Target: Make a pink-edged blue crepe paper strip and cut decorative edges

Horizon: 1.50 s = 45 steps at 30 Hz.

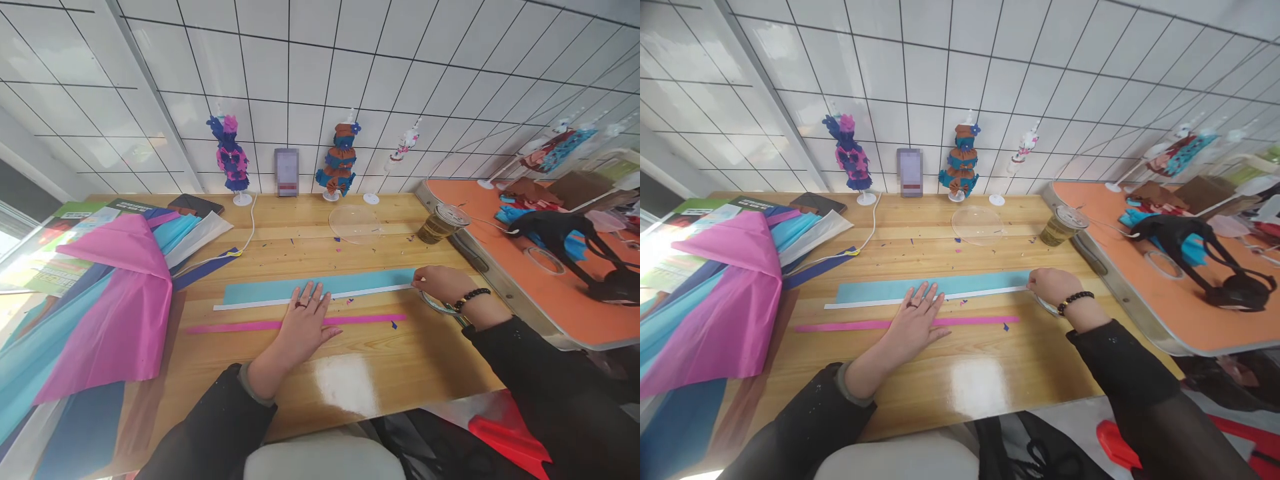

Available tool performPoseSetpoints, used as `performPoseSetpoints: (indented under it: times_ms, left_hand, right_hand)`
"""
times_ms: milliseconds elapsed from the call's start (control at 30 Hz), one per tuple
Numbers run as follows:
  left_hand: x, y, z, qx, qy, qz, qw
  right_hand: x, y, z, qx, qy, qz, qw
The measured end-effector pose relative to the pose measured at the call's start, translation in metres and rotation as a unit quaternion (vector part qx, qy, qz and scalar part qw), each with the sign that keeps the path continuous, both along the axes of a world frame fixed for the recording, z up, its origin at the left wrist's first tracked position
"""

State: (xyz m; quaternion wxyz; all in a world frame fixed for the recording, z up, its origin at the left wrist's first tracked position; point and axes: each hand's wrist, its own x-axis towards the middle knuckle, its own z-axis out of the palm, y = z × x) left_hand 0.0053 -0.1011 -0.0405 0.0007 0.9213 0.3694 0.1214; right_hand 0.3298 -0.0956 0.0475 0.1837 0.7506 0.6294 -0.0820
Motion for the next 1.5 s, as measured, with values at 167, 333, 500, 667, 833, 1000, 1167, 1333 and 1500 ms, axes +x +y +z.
performPoseSetpoints:
  times_ms: [167,333,500,667,833,1000,1167,1333,1500]
  left_hand:
    - [0.0,0.0,-0.002,0.004,-0.006,0.001,1.0]
    - [-0.001,0.0,0.0,0.006,-0.005,0.002,1.0]
    - [-0.001,0.0,-0.001,-0.002,-0.009,0.002,1.0]
    - [0.0,0.0,-0.002,-0.004,-0.01,0.003,1.0]
    - [0.0,0.0,-0.002,-0.007,-0.008,0.002,1.0]
    - [0.0,0.001,-0.004,-0.006,-0.007,0.003,1.0]
    - [0.0,0.001,-0.003,-0.004,-0.006,0.004,1.0]
    - [0.0,0.0,0.0,-0.013,-0.009,0.003,1.0]
    - [0.0,0.0,-0.001,-0.01,-0.011,0.002,1.0]
  right_hand:
    - [0.0,0.005,-0.001,-0.022,-0.006,-0.009,1.0]
    - [0.001,0.011,-0.003,-0.055,-0.007,-0.01,0.998]
    - [0.001,0.017,-0.004,-0.091,-0.009,-0.005,0.996]
    - [0.0,0.021,-0.005,-0.142,-0.027,-0.001,0.989]
    - [0.0,0.023,-0.007,-0.178,-0.046,0.001,0.983]
    - [-0.002,0.024,-0.005,-0.188,-0.052,0.006,0.981]
    - [-0.003,0.024,-0.004,-0.197,-0.051,0.011,0.979]
    - [-0.002,0.025,-0.007,-0.201,-0.052,0.009,0.978]
    - [0.0,0.028,-0.009,-0.21,-0.05,0.008,0.976]
